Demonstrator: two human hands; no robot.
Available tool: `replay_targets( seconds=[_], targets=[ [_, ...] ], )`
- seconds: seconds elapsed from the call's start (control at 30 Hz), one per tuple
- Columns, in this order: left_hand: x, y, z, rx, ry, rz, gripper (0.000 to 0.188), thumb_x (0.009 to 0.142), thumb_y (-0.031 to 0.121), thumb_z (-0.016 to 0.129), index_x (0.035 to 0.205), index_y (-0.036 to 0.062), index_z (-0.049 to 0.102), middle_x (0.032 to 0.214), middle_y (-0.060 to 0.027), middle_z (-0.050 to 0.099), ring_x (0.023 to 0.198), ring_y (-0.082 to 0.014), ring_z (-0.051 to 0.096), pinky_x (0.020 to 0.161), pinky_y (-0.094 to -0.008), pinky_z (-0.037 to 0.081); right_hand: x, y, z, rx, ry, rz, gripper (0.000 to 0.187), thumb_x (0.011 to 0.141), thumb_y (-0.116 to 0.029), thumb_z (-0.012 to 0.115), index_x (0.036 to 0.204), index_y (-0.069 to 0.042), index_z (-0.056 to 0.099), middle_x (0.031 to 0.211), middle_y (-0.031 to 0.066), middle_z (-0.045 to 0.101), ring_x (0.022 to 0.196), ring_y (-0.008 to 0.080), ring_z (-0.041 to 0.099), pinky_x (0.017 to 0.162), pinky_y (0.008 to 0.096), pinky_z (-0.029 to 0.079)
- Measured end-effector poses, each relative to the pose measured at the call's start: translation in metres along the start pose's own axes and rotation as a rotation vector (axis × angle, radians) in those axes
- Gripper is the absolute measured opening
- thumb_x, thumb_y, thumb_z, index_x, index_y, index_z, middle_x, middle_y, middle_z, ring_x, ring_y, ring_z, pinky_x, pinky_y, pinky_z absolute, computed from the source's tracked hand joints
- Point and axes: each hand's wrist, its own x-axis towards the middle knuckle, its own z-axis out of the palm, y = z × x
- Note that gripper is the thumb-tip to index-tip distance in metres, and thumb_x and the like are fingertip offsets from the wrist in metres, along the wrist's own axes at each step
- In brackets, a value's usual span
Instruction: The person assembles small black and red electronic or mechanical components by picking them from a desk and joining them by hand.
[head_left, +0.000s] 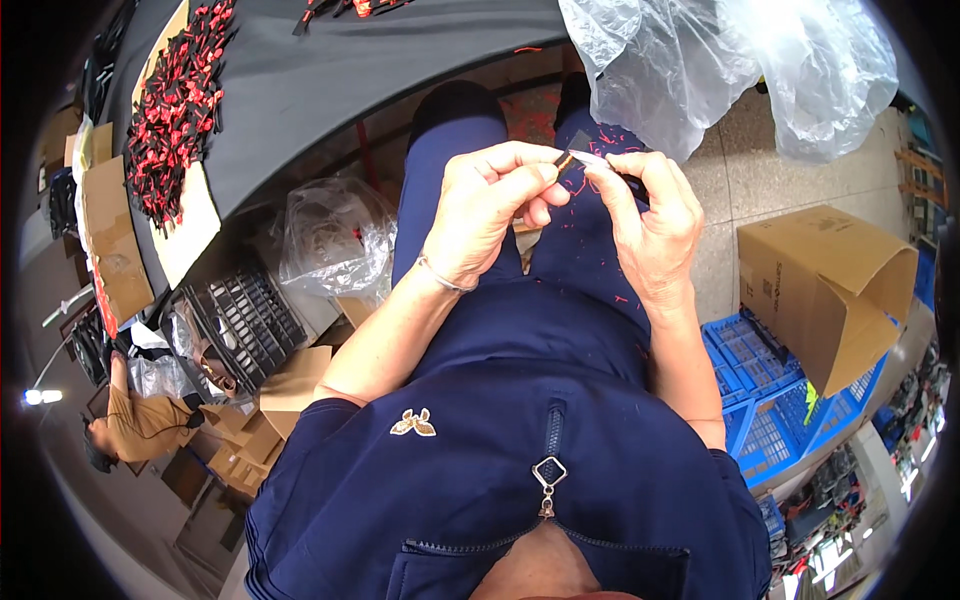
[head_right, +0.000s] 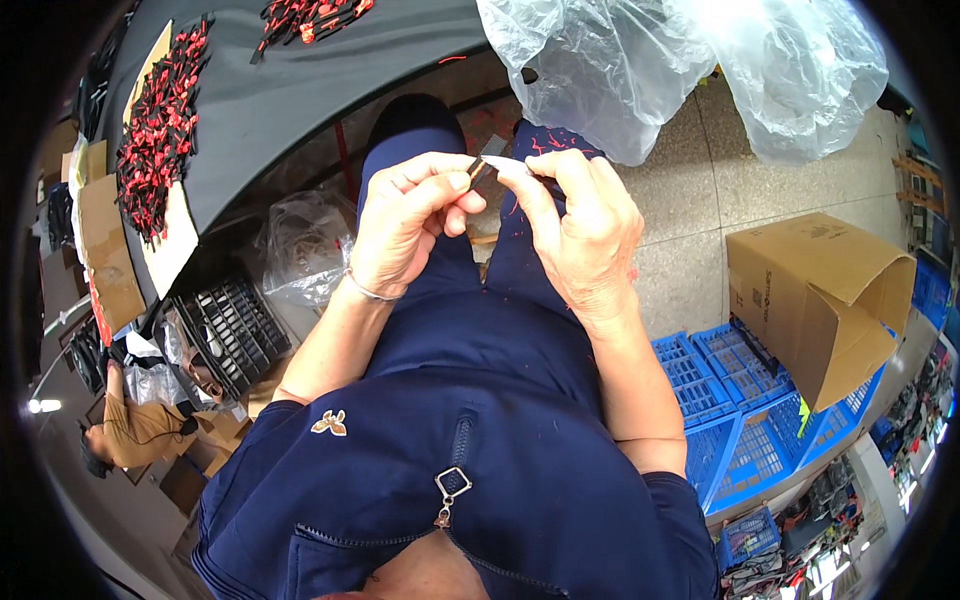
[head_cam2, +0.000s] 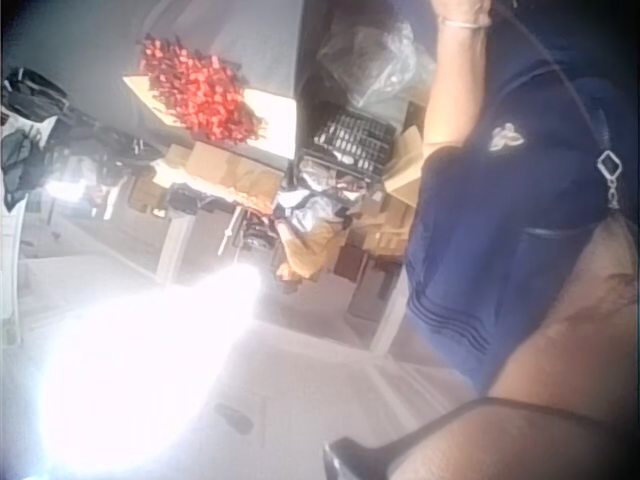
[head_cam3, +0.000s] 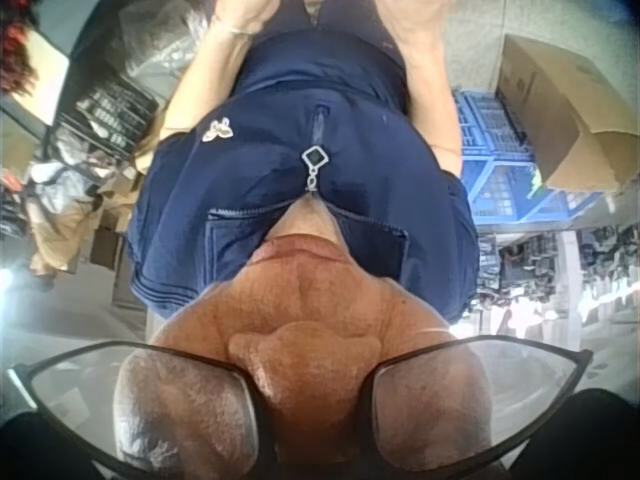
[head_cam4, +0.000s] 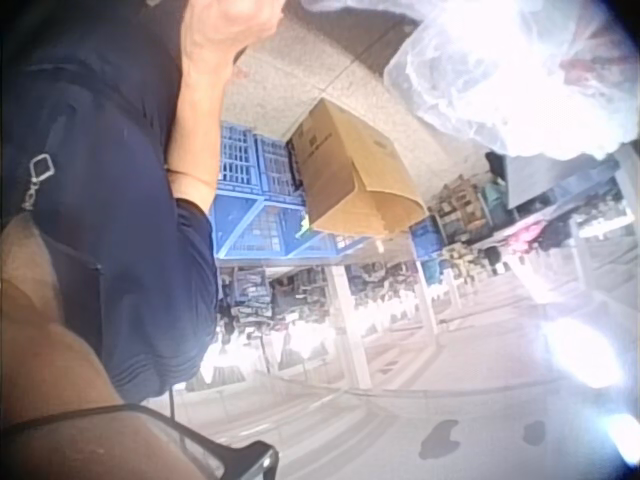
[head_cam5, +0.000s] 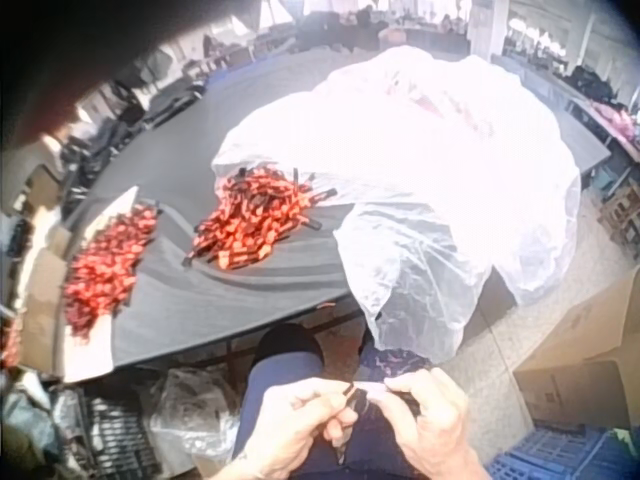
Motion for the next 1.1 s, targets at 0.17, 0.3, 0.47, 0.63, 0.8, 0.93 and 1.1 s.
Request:
replay_targets(
  seconds=[0.17, 0.3, 0.47, 0.63, 0.8, 0.93, 1.1],
  targets=[
    [0.002, -0.005, -0.001, -0.007, -0.006, -0.006, 0.021, 0.089, 0.011, 0.062, 0.104, -0.0019, 0.066, 0.078, -0.007, 0.069, 0.059, -0.0058, 0.058, 0.055, -0.0187, 0.047, -0.003, 0.002, 0.004, 0.246, 0.004, 0.16, 0.018, 0.075, -0.012, 0.078, 0.084, -0.004, 0.065, 0.072, 0.0072, 0.063, 0.064, 0.0196, 0.061, 0.058, 0.0299, 0.048],
    [0.004, -0.008, -0.003, -0.003, -0.022, 0.011, 0.022, 0.09, 0.012, 0.062, 0.106, -0.0022, 0.065, 0.08, -0.0076, 0.069, 0.06, -0.006, 0.058, 0.056, -0.0187, 0.047, -0.002, 0.001, 0.002, 0.137, -0.032, 0.133, 0.016, 0.076, -0.012, 0.078, 0.083, -0.004, 0.066, 0.073, 0.0077, 0.063, 0.064, 0.02, 0.061, 0.058, 0.0298, 0.048],
    [0.005, -0.008, -0.001, -0.081, -0.039, -0.018, 0.024, 0.089, 0.01, 0.061, 0.109, -0.0035, 0.064, 0.082, -0.0086, 0.07, 0.063, -0.0075, 0.061, 0.06, -0.0197, 0.051, -0.003, 0.006, 0.002, 0.204, -0.026, 0.19, 0.017, 0.075, -0.013, 0.078, 0.084, -0.004, 0.066, 0.073, 0.0079, 0.064, 0.065, 0.0197, 0.061, 0.059, 0.0302, 0.049],
    [0.003, -0.009, -0.009, -0.109, -0.057, -0.025, 0.029, 0.089, 0.01, 0.058, 0.113, -0.0051, 0.062, 0.091, -0.0107, 0.069, 0.07, -0.0102, 0.063, 0.068, -0.0224, 0.053, -0.001, 0.009, 0.004, 0.155, -0.031, 0.182, 0.017, 0.075, -0.013, 0.078, 0.084, -0.004, 0.066, 0.072, 0.007, 0.064, 0.064, 0.0188, 0.061, 0.059, 0.0301, 0.049],
    [-0.007, -0.01, -0.02, -0.081, -0.016, 0.004, 0.025, 0.09, 0.01, 0.059, 0.11, -0.0044, 0.063, 0.092, -0.0104, 0.069, 0.072, -0.0104, 0.064, 0.069, -0.0231, 0.053, 0.002, -0.01, 0.008, 0.035, -0.15, 0.001, 0.013, 0.077, -0.007, 0.077, 0.084, -0.002, 0.067, 0.075, 0.0054, 0.065, 0.068, 0.0138, 0.061, 0.063, 0.0263, 0.049],
    [-0.011, -0.015, -0.049, 0.125, 0.153, 0.123, 0.022, 0.09, 0.008, 0.058, 0.108, -0.0036, 0.064, 0.091, -0.0115, 0.07, 0.071, -0.0116, 0.065, 0.067, -0.0234, 0.053, -0.005, 0.006, 0.015, 0.129, -0.115, 0.215, 0.011, 0.08, -0.009, 0.075, 0.087, -0.004, 0.067, 0.076, 0.0044, 0.065, 0.07, 0.0115, 0.061, 0.065, 0.0252, 0.048],
    [-0.025, -0.04, -0.159, 0.377, 0.664, 0.328, 0.022, 0.089, 0.003, 0.055, 0.108, -0.0045, 0.063, 0.092, -0.0143, 0.07, 0.073, -0.0134, 0.066, 0.068, -0.0254, 0.054, -0.01, 0.033, 0.029, 0.109, -0.142, 0.28, 0.017, 0.085, -0.014, 0.072, 0.095, -0.003, 0.065, 0.086, 0.005, 0.068, 0.08, 0.0104, 0.063, 0.075, 0.0239, 0.048]
  ],
)
